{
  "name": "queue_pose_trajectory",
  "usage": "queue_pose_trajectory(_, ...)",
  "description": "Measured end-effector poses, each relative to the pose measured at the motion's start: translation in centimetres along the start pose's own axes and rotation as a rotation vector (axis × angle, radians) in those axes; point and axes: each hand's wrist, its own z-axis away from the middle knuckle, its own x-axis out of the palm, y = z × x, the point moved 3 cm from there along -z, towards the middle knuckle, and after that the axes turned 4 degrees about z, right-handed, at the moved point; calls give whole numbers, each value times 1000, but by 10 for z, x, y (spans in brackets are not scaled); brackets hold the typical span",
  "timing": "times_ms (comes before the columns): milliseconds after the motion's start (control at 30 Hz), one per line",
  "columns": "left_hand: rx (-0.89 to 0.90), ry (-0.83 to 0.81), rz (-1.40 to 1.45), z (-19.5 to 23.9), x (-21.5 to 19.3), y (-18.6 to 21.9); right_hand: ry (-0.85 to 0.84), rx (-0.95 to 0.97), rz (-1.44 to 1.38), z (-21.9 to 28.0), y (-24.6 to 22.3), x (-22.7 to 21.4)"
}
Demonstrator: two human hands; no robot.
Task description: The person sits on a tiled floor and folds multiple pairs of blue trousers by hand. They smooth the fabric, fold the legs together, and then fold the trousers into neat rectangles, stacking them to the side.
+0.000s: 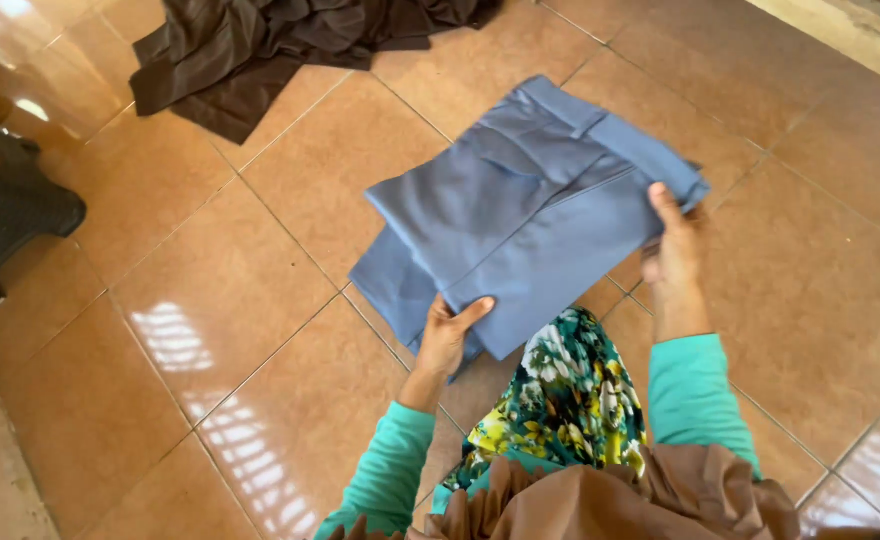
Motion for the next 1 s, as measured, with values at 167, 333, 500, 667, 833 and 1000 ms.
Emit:
queue_pose_trajectory(167, -52, 290, -153, -27, -157, -79, -43, 397, 234, 52, 157, 15)
queue_pose_trajectory(333, -90, 413, -172, -25, -198, -114, -6, 446, 379, 58, 217, -26)
queue_pose_trajectory(500, -17, 456, -190, -25, -194, -136, -30, 432, 381, 51, 204, -21)
queue_pose_trajectory(667, -9, 503, -153, -17, -193, -159, -58, 433, 442, 38, 202, -17)
queue_pose_trajectory(833, 4, 484, -106, -22, -198, -156, -79, 438, 450, 47, 185, -12)
queue_pose_trajectory(1000, 136, 650, -322, -14, -204, -128, -121, 457, 458, 54, 156, -11)
